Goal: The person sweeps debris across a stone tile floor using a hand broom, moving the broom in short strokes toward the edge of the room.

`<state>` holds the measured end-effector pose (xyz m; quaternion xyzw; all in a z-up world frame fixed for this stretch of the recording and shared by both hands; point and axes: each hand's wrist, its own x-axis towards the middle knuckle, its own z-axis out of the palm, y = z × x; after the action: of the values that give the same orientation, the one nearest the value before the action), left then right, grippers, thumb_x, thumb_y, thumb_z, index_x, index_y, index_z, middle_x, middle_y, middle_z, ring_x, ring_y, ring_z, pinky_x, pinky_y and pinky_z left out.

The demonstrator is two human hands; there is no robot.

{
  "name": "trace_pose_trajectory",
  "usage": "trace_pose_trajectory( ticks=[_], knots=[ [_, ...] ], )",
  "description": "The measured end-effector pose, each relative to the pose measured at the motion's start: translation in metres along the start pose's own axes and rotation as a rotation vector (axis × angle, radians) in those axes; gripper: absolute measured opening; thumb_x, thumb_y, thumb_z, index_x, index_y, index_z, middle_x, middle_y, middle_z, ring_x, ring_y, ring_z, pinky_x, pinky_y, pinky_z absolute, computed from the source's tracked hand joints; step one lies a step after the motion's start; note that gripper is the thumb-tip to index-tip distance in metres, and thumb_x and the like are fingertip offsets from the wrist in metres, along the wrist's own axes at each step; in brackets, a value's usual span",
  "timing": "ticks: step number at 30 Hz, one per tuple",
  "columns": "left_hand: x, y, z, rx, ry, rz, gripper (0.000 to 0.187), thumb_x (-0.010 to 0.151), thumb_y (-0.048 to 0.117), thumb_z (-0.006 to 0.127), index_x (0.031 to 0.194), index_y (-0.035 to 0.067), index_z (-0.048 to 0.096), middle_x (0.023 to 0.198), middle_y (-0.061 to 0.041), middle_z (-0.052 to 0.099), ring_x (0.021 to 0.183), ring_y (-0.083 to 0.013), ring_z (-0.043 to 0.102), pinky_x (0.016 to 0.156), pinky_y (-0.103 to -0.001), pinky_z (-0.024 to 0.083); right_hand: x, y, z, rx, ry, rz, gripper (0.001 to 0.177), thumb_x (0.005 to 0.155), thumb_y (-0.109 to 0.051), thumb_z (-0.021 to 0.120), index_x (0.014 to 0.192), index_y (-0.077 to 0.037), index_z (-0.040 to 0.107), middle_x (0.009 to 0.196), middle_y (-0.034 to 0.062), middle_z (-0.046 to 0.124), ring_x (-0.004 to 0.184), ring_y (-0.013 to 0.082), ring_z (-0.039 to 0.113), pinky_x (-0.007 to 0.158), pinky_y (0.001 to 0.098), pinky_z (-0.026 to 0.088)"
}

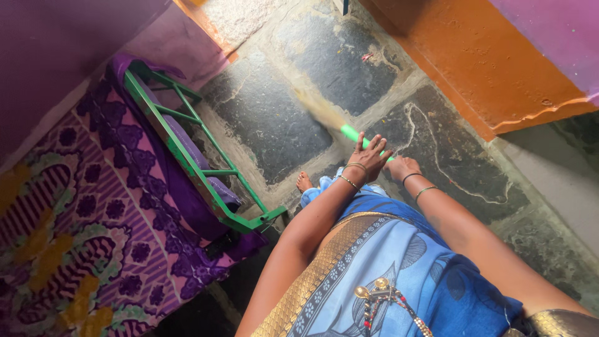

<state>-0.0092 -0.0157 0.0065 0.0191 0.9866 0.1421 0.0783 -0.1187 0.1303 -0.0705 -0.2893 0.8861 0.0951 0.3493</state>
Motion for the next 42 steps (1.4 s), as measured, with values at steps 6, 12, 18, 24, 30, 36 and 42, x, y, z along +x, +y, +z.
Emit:
trace_pose_trajectory(
  ticks=[6,12,18,24,30,36,42],
  knots=[
    [-0.012,-0.027,-0.003,0.010,-0.051,-0.062,0.053,0.092,0.015,0.053,0.144,0.027,0.055,0.162,-0.010,0.038,0.155,-0.0287,0.023,0.121,-0.068,0.002,0.002,0.007,-0.009,0.113,-0.069,0.213,0.045,0.086,-0.053,0.076,0.116,-0.019,0.080,0.116,0.0153,0.077,0.111,0.0317,0.073,0.095,0.0424,0.057],
    [-0.015,-0.044,0.001,0.000,-0.038,-0.096,0.052,0.093,0.016,0.051,0.144,0.026,0.053,0.162,-0.010,0.037,0.155,-0.0290,0.023,0.121,-0.068,-0.001,0.003,0.021,-0.027,-0.085,-0.029,0.125,0.039,0.087,-0.025,0.074,0.122,-0.043,0.076,0.120,0.0083,0.074,0.114,0.0299,0.072,0.095,0.0429,0.059],
    [-0.008,-0.051,0.005,-0.003,-0.023,-0.060,0.051,0.093,0.015,0.051,0.143,0.024,0.054,0.161,-0.011,0.037,0.155,-0.0303,0.023,0.120,-0.070,-0.001,0.021,-0.008,-0.029,-0.026,0.097,0.011,0.050,0.085,-0.018,0.072,0.129,-0.042,0.069,0.121,0.0109,0.073,0.110,0.0338,0.072,0.094,0.0448,0.058],
    [-0.003,-0.049,-0.001,-0.049,-0.029,-0.049,0.053,0.090,0.015,0.058,0.142,0.024,0.054,0.161,-0.011,0.037,0.155,-0.0307,0.022,0.121,-0.068,0.000,0.035,-0.052,-0.020,0.063,0.014,-0.030,0.035,0.096,-0.025,0.059,0.123,-0.008,0.074,0.123,0.0230,0.071,0.116,0.0387,0.068,0.099,0.0471,0.055],
    [-0.005,-0.059,-0.010,-0.039,-0.048,-0.069,0.057,0.088,0.014,0.061,0.143,0.024,0.052,0.160,-0.010,0.037,0.155,-0.0310,0.023,0.120,-0.070,-0.001,0.036,-0.065,-0.016,0.026,0.004,-0.112,0.036,0.100,-0.026,0.054,0.127,-0.006,0.068,0.120,0.0249,0.071,0.113,0.0407,0.069,0.095,0.0484,0.056],
    [-0.009,-0.077,-0.009,-0.032,-0.036,-0.088,0.057,0.090,0.012,0.056,0.145,0.024,0.053,0.160,-0.010,0.038,0.155,-0.0300,0.024,0.121,-0.070,0.000,0.033,-0.041,-0.036,-0.104,-0.101,0.004,0.035,0.095,-0.047,0.069,0.129,-0.038,0.070,0.128,0.0102,0.071,0.117,0.0322,0.069,0.099,0.0444,0.056],
    [-0.004,-0.097,-0.012,-0.045,-0.011,-0.081,0.053,0.091,0.012,0.053,0.143,0.025,0.054,0.160,-0.011,0.038,0.154,-0.0306,0.024,0.121,-0.069,0.000,0.041,-0.031,-0.064,0.032,0.019,0.124,0.055,0.085,-0.016,0.071,0.132,-0.045,0.069,0.127,0.0101,0.072,0.117,0.0331,0.069,0.099,0.0461,0.056]
  ],
)
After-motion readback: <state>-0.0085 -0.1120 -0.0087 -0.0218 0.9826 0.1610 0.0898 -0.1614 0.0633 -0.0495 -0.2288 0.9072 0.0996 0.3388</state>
